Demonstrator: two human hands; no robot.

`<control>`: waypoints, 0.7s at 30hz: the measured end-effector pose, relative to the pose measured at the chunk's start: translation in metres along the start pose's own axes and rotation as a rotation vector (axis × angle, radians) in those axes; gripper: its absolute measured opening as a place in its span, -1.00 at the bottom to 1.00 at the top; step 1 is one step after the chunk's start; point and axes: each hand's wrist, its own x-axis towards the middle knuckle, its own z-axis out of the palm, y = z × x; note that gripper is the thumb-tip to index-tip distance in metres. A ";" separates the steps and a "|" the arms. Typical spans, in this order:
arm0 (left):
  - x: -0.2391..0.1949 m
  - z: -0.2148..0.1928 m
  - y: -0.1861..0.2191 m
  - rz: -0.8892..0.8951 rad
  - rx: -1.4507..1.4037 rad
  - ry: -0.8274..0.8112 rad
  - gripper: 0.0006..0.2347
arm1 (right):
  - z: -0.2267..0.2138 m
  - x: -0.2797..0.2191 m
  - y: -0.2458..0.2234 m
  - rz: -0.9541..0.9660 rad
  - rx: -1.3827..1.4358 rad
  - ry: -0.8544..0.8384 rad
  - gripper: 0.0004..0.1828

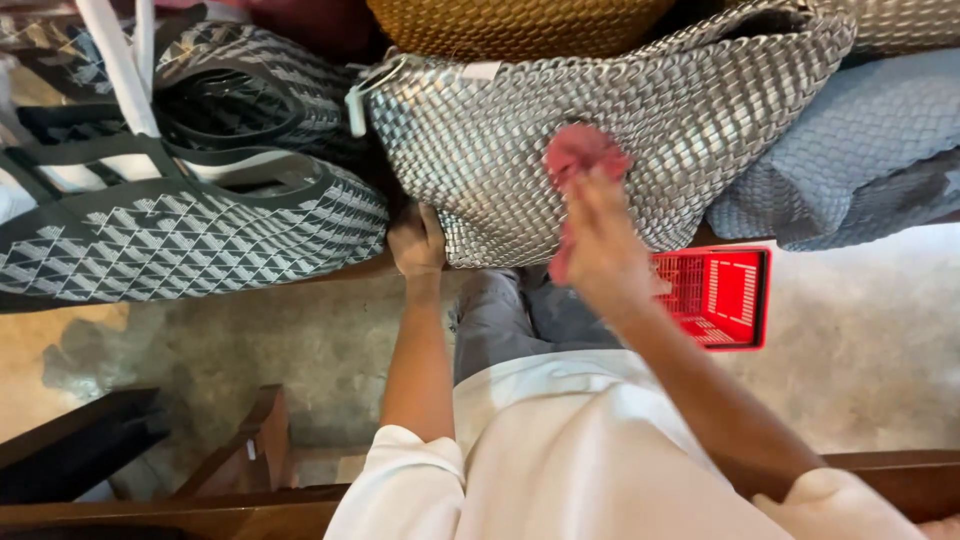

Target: Cleaning a silver woven handbag using a red cloth by wiping the exterior surfaces.

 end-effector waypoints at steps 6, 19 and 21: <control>0.001 -0.004 0.008 -0.058 -0.040 -0.025 -0.55 | 0.006 0.002 0.046 0.148 0.136 -0.075 -0.12; -0.010 0.017 -0.026 0.006 -0.225 -0.006 -0.52 | 0.055 0.077 -0.070 -0.057 0.310 -0.085 -0.25; -0.003 0.007 -0.013 0.025 -0.200 0.026 -0.59 | 0.064 0.085 -0.083 -0.162 0.214 -0.070 -0.44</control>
